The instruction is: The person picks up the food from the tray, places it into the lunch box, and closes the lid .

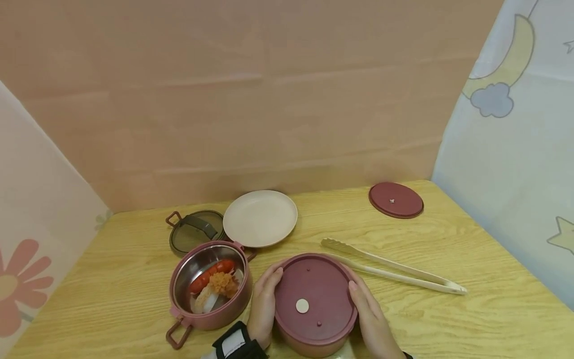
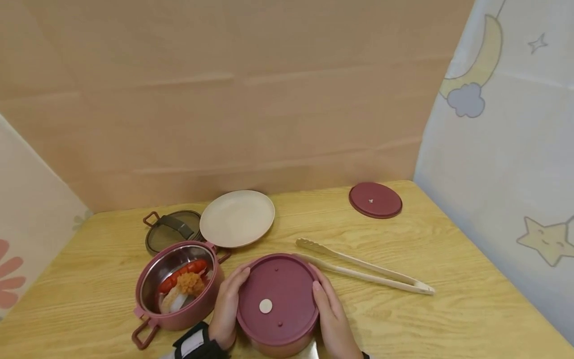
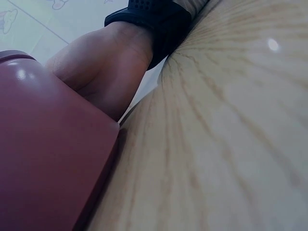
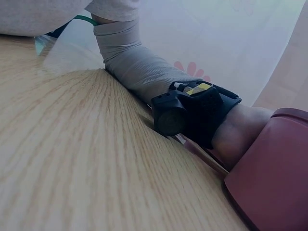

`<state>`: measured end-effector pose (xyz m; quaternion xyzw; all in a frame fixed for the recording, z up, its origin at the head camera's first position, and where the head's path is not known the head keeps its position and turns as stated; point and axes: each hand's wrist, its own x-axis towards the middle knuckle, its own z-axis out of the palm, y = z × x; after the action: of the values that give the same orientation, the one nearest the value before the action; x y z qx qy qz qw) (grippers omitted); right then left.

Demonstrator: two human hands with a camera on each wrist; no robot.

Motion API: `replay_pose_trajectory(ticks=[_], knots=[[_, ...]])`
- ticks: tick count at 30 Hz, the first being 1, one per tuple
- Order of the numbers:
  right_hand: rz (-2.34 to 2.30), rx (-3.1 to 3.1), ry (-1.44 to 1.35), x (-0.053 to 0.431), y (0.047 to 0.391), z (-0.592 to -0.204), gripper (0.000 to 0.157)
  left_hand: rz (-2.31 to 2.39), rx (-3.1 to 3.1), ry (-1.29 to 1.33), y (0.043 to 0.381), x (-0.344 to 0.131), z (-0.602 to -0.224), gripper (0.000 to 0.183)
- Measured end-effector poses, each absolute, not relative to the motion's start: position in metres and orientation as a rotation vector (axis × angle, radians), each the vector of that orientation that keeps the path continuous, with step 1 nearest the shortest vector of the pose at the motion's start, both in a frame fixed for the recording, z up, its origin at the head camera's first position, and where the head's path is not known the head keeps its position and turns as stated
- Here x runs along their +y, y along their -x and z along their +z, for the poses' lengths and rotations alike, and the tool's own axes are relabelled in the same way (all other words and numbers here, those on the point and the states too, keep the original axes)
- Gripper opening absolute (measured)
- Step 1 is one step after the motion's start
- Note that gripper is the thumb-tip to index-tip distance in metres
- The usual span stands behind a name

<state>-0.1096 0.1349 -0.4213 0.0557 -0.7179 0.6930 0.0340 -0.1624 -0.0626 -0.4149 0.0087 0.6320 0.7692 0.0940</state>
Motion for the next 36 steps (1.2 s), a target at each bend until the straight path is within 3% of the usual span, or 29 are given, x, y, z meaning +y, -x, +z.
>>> replay_pose_trajectory(ticks=[36], knots=[[2.033, -2.264, -0.145, 0.1371, 0.1139, -0.4209, 0.047, 2.293, 1.886, -0.075, 0.1644, -0.0630, -0.4142, 0.048]])
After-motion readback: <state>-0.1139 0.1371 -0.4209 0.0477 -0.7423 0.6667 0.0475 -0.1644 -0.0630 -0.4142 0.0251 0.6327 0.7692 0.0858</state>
